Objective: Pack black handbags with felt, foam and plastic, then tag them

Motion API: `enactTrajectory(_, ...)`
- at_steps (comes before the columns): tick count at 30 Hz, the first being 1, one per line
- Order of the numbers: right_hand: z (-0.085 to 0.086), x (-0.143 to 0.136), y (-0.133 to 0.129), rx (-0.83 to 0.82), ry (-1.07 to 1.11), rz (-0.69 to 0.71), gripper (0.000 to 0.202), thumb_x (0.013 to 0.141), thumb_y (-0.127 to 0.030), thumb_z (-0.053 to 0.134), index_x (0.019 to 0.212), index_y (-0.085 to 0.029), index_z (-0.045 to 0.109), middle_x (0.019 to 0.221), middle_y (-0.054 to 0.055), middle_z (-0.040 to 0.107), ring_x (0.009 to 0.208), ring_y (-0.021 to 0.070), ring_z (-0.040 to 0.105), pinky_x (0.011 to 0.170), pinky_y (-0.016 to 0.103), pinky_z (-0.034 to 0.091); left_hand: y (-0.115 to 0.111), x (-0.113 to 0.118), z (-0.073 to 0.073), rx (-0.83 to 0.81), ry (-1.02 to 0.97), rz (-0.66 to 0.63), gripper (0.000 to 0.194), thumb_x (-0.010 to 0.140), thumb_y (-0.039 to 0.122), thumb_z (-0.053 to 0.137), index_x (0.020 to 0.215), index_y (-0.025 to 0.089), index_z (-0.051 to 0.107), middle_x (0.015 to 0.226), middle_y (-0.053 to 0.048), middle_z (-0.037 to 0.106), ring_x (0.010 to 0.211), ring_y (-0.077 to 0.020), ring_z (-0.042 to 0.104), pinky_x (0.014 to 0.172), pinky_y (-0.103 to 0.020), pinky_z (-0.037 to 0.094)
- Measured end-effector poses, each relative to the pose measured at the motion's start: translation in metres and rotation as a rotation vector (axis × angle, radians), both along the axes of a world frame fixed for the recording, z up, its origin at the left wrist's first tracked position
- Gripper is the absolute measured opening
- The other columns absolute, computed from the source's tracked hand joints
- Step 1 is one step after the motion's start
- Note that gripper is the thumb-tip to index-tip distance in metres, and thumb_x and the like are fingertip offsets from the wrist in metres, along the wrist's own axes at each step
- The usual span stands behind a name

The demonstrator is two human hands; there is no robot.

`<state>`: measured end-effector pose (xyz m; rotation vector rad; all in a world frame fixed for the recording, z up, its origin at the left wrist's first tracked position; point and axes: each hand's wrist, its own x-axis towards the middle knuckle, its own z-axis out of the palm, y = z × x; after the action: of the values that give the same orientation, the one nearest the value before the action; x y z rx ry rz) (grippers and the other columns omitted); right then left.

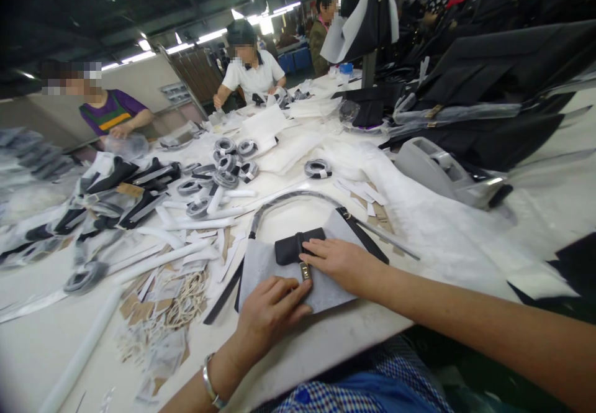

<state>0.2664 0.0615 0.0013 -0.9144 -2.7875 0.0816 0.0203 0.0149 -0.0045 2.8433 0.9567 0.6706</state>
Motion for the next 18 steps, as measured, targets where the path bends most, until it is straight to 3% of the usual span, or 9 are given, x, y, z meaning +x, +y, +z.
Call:
enactTrajectory(6, -0.002, -0.004, -0.002, 0.038, -0.024, -0.012, 0.048, 0.089, -0.005, 0.052, 0.137, -0.01, 0.057, 0.144, 0.019, 0.053, 0.129, 0.0321, 0.054, 0.1, 0.046, 0.053, 0.001, 0.003, 0.006, -0.079, 0.052, 0.006, 0.035, 0.098, 0.038, 0.056, 0.128, 0.021, 0.058, 0.106, -0.006, 0.067, 0.088, -0.0208, 0.059, 0.077, -0.036, 0.055)
enactTrajectory(12, 0.0, -0.012, -0.001, 0.106, -0.159, 0.02, 0.043, 0.09, -0.008, 0.051, 0.133, -0.005, 0.06, 0.14, 0.023, 0.056, 0.126, 0.0351, 0.056, 0.095, 0.047, 0.054, -0.009, 0.012, 0.016, -0.139, 0.121, 0.068, 0.033, 0.099, 0.026, 0.052, 0.131, 0.02, 0.054, 0.123, -0.008, 0.063, 0.104, -0.0255, 0.059, 0.087, -0.043, 0.056)
enactTrajectory(18, -0.009, -0.018, -0.006, 0.176, -0.216, -0.009, 0.042, 0.092, -0.011, 0.05, 0.132, -0.005, 0.06, 0.139, 0.023, 0.056, 0.125, 0.0355, 0.055, 0.095, 0.048, 0.052, -0.019, 0.017, 0.009, -0.148, 0.078, 0.055, 0.035, 0.099, 0.018, 0.047, 0.133, 0.012, 0.051, 0.129, -0.012, 0.06, 0.116, -0.0262, 0.056, 0.103, -0.044, 0.049)
